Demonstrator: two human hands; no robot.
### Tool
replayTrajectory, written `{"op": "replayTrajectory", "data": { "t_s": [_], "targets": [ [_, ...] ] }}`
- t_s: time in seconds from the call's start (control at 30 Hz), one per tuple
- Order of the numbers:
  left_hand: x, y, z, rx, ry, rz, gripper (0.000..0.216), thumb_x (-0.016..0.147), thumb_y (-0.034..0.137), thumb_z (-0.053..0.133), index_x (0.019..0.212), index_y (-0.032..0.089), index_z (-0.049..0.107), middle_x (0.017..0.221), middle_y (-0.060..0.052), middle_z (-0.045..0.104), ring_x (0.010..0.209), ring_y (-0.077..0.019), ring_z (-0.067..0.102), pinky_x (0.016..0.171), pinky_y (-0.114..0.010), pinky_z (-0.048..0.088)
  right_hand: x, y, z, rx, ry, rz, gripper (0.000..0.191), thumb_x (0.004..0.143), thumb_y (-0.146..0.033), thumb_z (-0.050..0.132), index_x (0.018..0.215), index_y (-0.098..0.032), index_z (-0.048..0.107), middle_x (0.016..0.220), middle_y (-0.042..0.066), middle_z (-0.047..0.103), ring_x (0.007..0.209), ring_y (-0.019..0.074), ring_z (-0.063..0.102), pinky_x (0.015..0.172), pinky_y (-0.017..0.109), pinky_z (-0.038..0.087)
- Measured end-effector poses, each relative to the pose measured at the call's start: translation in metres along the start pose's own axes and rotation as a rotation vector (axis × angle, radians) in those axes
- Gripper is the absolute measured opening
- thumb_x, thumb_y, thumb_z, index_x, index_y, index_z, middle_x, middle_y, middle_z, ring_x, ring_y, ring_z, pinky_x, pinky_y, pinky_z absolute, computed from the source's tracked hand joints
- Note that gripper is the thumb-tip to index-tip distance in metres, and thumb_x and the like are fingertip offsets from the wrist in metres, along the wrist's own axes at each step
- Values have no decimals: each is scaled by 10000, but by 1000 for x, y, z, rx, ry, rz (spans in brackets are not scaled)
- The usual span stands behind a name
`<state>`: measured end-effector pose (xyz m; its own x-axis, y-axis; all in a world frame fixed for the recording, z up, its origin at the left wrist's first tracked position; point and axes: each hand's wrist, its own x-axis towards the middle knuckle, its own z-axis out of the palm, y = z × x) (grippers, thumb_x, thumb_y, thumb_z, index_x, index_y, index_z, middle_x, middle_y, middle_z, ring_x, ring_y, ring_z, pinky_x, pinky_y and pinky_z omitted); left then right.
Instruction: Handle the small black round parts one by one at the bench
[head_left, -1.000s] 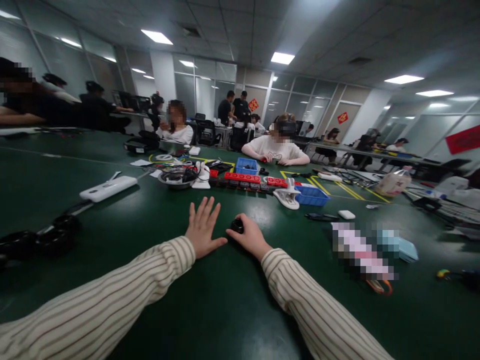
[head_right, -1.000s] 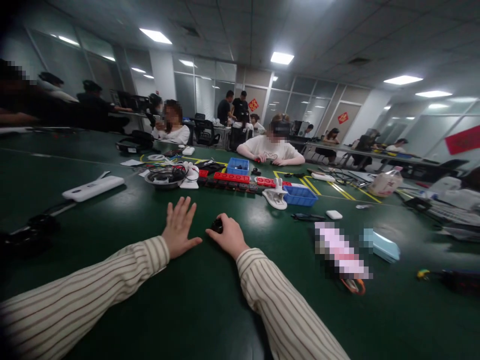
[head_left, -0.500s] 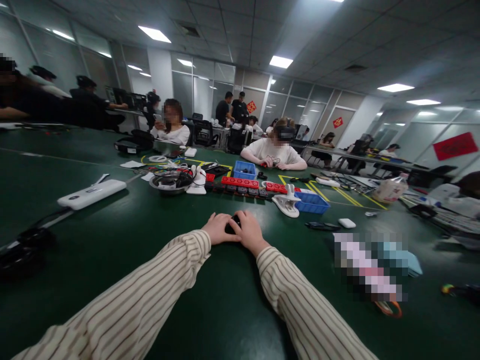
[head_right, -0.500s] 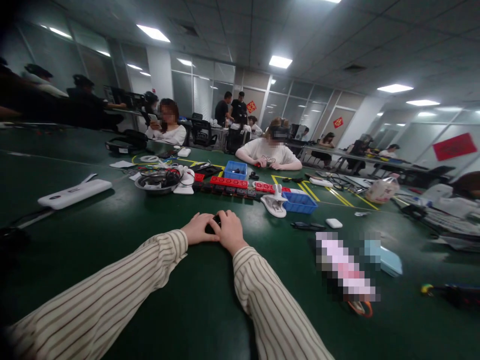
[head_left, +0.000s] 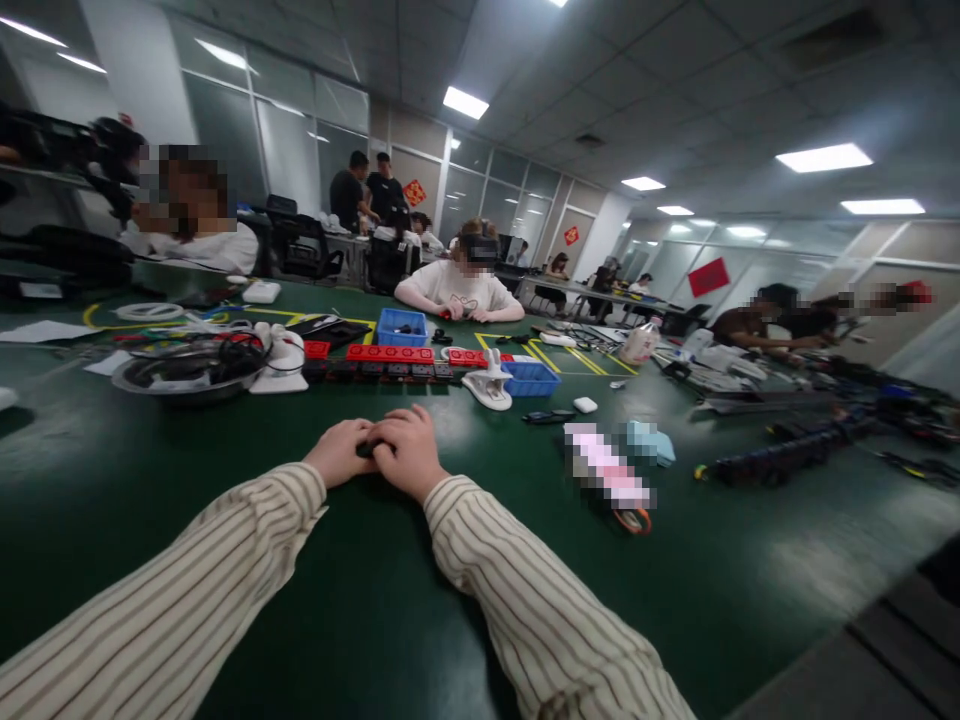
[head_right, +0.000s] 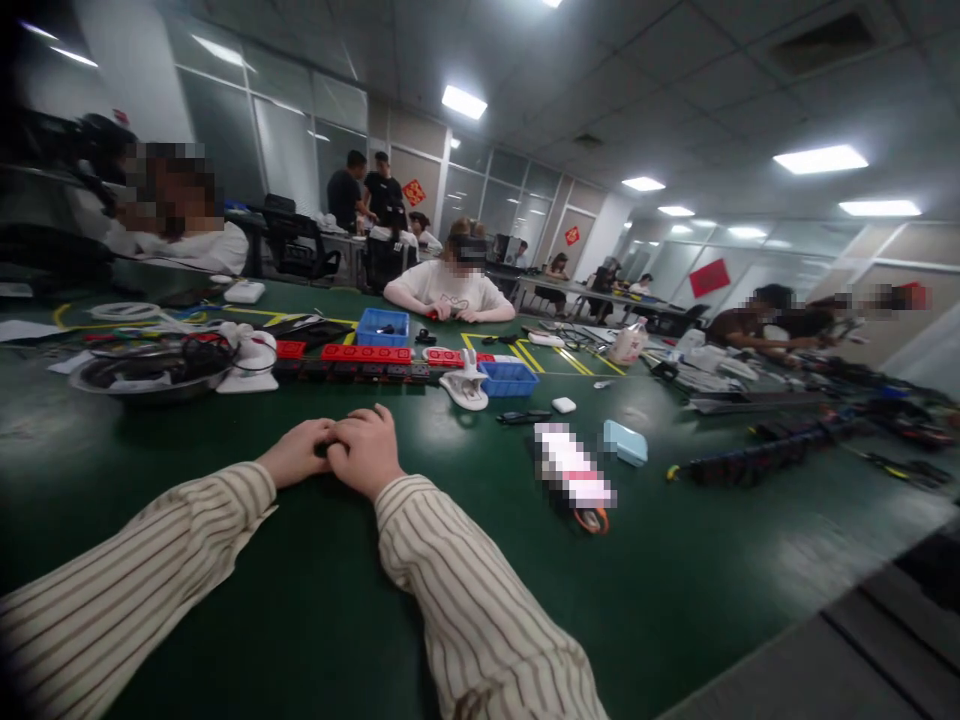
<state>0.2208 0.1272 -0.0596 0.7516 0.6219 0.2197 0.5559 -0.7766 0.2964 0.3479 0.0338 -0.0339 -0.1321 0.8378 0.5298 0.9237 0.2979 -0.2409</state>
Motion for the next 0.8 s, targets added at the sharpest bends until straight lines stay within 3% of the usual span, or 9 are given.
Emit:
{"op": "replayTrajectory", "data": {
  "t_s": [0.13, 0.2, 0.3, 0.37, 0.47, 0.63, 0.8],
  "targets": [
    [0, -1, 4, 2, -7, 30, 348, 655, 296, 515, 963, 170, 618, 1080, -95, 605, 1034, -257, 531, 915, -334, 399, -6, -6, -4, -30, 38, -152, 124, 770, -182, 482, 743, -217, 598, 926, -26, 652, 1127, 164, 428, 1063, 407, 36],
    [-2, 0, 5, 10, -7, 28, 374, 675, 320, 496, 1002, 171, 600, 1096, -91, 602, 1045, -248, 525, 924, -332, 393, -9, -9, -8, -33, 94, -124, 130, 787, -220, 482, 856, -221, 592, 1007, -13, 626, 1125, 171, 415, 1055, 408, 63],
    [-5, 3, 5, 33, -5, -1, 390, 674, 340, 502, 1015, 176, 595, 1148, -91, 573, 1062, -253, 506, 938, -344, 380, -10, -11, -14, -45, 152, 17, 277, 796, -359, 516, 1023, -203, 542, 1064, 37, 571, 1040, 194, 445, 981, 387, 217],
    [-6, 7, 3, 43, -2, -28, 390, 666, 362, 516, 994, 170, 601, 1124, -98, 576, 1029, -262, 518, 910, -348, 399, -9, -9, -14, -59, 143, 135, 391, 785, -463, 521, 1056, -181, 514, 1022, 65, 555, 976, 211, 463, 884, 367, 301],
    [-6, 14, 1, 62, -1, -72, 389, 670, 405, 517, 946, 146, 607, 1023, -113, 603, 948, -278, 552, 843, -363, 429, -5, -3, -9, -71, 95, 233, 445, 789, -558, 475, 1000, -168, 506, 960, 71, 543, 925, 219, 476, 801, 353, 333],
    [-3, 21, -2, 83, -14, -119, 391, 654, 373, 525, 958, 137, 597, 949, -107, 626, 915, -295, 575, 805, -386, 439, 0, 3, -1, -118, 10, 266, 408, 802, -573, 449, 872, -176, 514, 906, 61, 535, 886, 215, 477, 765, 350, 337],
    [0, 17, -1, 54, -68, -81, 279, 653, 342, 515, 865, 178, 590, 956, -87, 623, 896, -258, 578, 783, -335, 446, 2, 3, -2, -170, 6, 172, 271, 821, -446, 469, 855, -191, 551, 894, 47, 556, 878, 203, 474, 769, 342, 329]
  ]
}}
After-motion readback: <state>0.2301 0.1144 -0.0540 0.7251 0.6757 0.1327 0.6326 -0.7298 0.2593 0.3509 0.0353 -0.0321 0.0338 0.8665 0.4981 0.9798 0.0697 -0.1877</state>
